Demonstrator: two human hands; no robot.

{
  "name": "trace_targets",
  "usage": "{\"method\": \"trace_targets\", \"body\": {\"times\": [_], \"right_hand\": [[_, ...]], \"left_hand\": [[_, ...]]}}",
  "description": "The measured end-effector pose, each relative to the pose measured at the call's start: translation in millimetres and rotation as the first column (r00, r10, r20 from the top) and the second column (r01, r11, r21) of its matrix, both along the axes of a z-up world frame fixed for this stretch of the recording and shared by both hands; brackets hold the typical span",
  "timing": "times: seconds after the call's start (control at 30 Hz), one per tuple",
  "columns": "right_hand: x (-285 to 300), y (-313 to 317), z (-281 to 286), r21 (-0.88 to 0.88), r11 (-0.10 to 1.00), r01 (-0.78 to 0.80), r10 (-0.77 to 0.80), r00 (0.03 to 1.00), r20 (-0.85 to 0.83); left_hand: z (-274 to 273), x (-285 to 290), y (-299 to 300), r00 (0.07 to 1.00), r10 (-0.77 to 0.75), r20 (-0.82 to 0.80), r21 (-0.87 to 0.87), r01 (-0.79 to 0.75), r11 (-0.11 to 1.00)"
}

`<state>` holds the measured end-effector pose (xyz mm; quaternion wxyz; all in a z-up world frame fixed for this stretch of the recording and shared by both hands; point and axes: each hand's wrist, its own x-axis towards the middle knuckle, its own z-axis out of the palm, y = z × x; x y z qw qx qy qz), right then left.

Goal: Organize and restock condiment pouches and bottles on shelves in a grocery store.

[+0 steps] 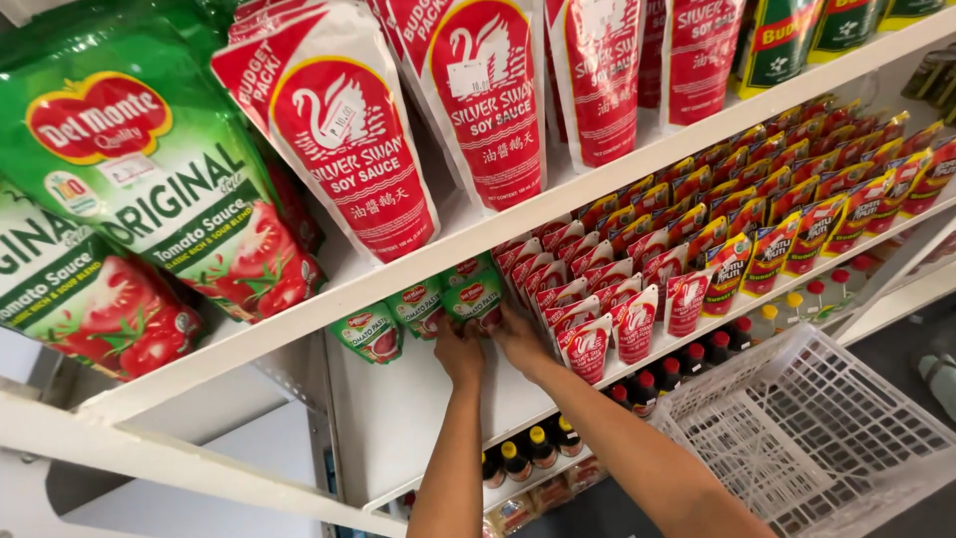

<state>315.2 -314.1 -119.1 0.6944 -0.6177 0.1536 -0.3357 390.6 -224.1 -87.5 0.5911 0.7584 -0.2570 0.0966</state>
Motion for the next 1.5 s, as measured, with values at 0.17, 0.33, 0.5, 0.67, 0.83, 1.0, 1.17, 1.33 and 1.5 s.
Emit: {"method": "trace_targets", "body": {"times": [0.17,0.33,0.5,0.67,0.83,1.0,1.17,1.33,1.5], "right_hand": [[11.1,-9.3,-34.1,-0.053,0.999,0.007,-0.004,0.999,0.053],[15.3,-12.5,-40.8,-0.033,0.999,-0.039,0.040,0.999,0.037],[-1.6,0.4,-3.8,-0.239,0.969,0.064,-0.124,0.962,-0.244],[-2.8,3.9,0.9,-0.271,0.962,0.047,-0.076,0.992,-0.100],[3.4,-5.0,-10.8,-0.236,0.972,0.010,-0.045,0.989,-0.142],[-8.4,1.9,7.4,-0.421,0.906,0.039,-0.123,0.977,-0.174],[-26.3,9.6,17.1,-0.530,0.846,0.062,-0.212,0.950,-0.227],[-75.2,41.0,19.8,-0.683,0.705,0.192,-0.199,0.978,0.069],[-177.5,100.5,22.1,-0.341,0.940,0.006,0.000,1.000,0.020]], "left_hand": [[-3.2,-3.1,-11.2,0.996,0.024,-0.083,-0.063,-0.029,0.998],[-16.9,-3.7,-17.3,0.997,0.080,-0.004,-0.122,-0.080,0.989],[-9.3,-16.5,-9.6,0.973,0.165,0.163,-0.134,-0.144,0.981],[5.4,-24.8,-5.5,0.995,0.095,-0.009,-0.095,-0.095,0.991],[8.0,-24.3,-5.6,0.995,0.095,-0.030,-0.020,-0.096,0.995],[1.4,-22.7,-6.4,0.994,0.104,0.017,-0.052,-0.103,0.993],[-4.5,-26.4,8.6,0.985,0.114,0.130,-0.065,-0.107,0.992],[16.9,-85.9,72.4,0.960,0.106,0.259,-0.052,-0.096,0.994],[34.4,-194.3,154.5,0.991,0.108,0.075,0.023,-0.110,0.994]]}}
